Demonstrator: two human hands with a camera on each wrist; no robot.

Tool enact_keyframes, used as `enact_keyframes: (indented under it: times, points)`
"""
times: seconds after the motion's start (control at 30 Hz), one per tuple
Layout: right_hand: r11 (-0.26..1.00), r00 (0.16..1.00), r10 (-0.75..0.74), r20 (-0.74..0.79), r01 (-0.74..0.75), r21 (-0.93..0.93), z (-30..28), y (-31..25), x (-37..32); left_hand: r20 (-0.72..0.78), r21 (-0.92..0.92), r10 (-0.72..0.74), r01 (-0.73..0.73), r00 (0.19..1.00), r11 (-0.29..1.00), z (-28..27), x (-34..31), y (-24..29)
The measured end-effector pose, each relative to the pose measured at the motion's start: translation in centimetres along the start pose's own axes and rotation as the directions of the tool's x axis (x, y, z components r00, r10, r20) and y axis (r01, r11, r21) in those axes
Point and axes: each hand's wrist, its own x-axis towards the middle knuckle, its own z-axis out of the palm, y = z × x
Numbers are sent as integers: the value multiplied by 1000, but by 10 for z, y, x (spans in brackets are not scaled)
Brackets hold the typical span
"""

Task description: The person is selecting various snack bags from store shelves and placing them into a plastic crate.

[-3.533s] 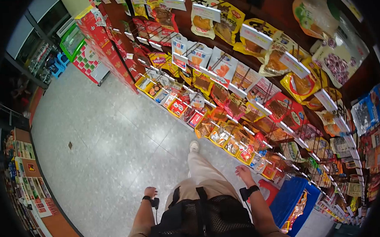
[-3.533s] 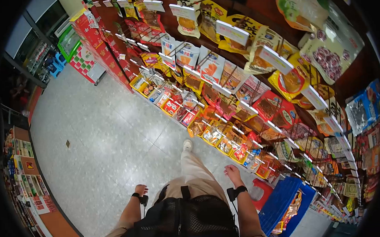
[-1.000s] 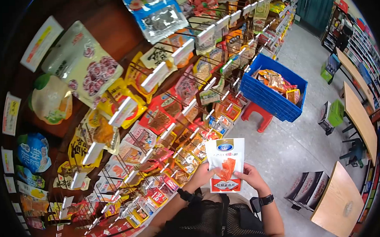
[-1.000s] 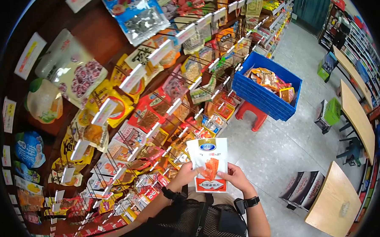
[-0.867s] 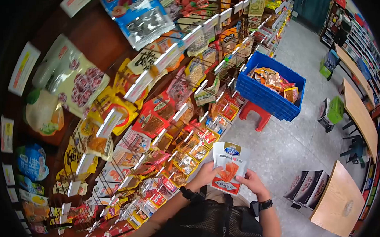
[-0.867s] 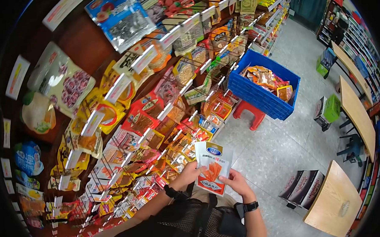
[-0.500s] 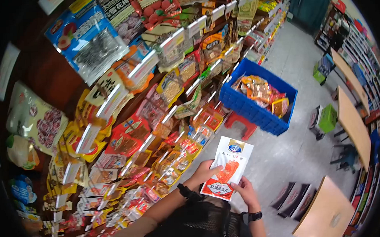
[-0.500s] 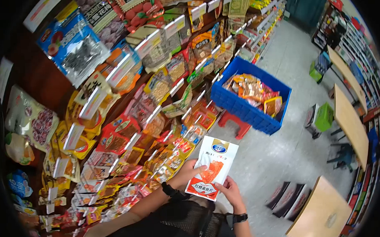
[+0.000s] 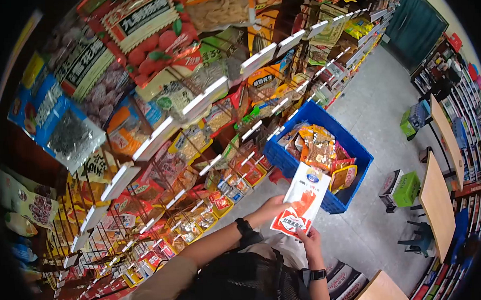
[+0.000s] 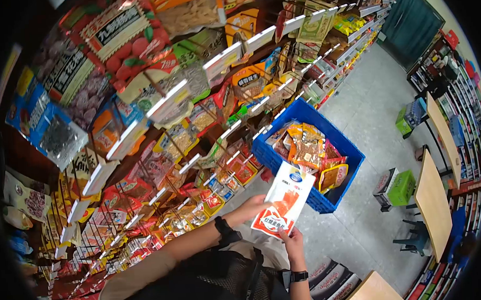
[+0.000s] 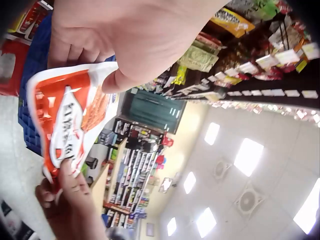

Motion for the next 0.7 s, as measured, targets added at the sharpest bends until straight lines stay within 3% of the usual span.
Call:
enact_keyframes:
  times: [0.07,0.13,0.2,0.27,0.33,0.47,0.6,0.7]
  points:
    - [989,991,120,-54,-115,96,-11,-18,16,67,126,-54,45,996,991,10,23,0]
    - [971,980,187,-69,-174,165,-23,-29,37,63,237,-190,170,980,956,24,40,4]
    - [907,947,315,-61,-281,314,-43,-28,58,19,313,-222,205,975,927,29,69,2]
    - [895,938,345,-23,-322,309,-66,-29,84,-28,375,-254,245,967,894,36,100,1]
    - [937,961,277,-21,-265,226,-87,-43,114,-47,461,-278,268,959,846,41,135,15]
    - [939,974,229,5,-222,261,-130,-56,171,-102,395,-249,268,963,879,57,185,37]
    - [887,960,274,65,-278,368,-158,-79,221,-134,131,-232,249,964,960,63,239,27]
    - [850,951,301,66,-299,433,-168,-88,247,-219,111,-240,268,946,957,72,249,50]
